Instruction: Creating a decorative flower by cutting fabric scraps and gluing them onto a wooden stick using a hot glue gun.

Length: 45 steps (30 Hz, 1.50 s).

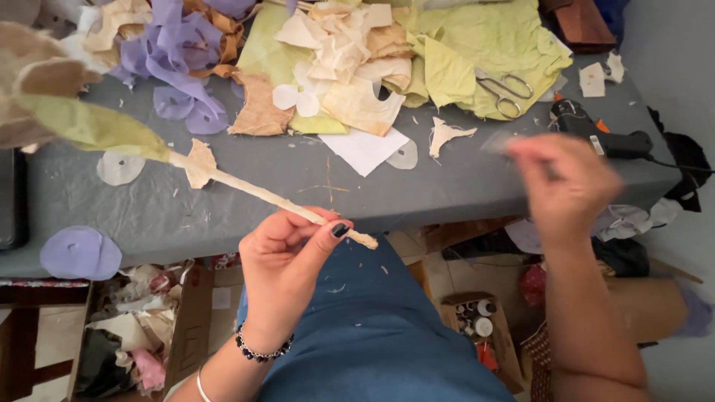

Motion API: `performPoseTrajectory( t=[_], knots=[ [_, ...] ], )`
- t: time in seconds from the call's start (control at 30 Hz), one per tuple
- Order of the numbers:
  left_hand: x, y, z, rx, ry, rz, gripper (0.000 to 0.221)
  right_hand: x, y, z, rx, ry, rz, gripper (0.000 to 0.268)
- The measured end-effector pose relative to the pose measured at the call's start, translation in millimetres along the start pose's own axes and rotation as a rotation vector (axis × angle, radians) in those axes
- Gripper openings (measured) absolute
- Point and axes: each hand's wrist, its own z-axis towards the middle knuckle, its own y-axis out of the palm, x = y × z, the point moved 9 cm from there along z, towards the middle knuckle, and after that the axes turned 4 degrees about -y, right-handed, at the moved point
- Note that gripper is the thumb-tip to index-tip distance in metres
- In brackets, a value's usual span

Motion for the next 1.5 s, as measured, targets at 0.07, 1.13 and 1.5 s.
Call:
performPoseTrajectory(
  t=[0.07,1.13,1.5],
  knots=[
    [-3,0,1,0.009,-0.011,-0.004,0.009,-3,-27,-3,0.304,-0.091,-0.299,0.017],
    [11,-31,-17,0.107,0.072,-0.014,0.008,-99,2,-6,0.258,0.081,0.133,0.014],
    [17,-51,-38,0.163,0.158,0.055,0.007,-141,29,-11,0.181,0.028,0.254,0.005]
  ],
)
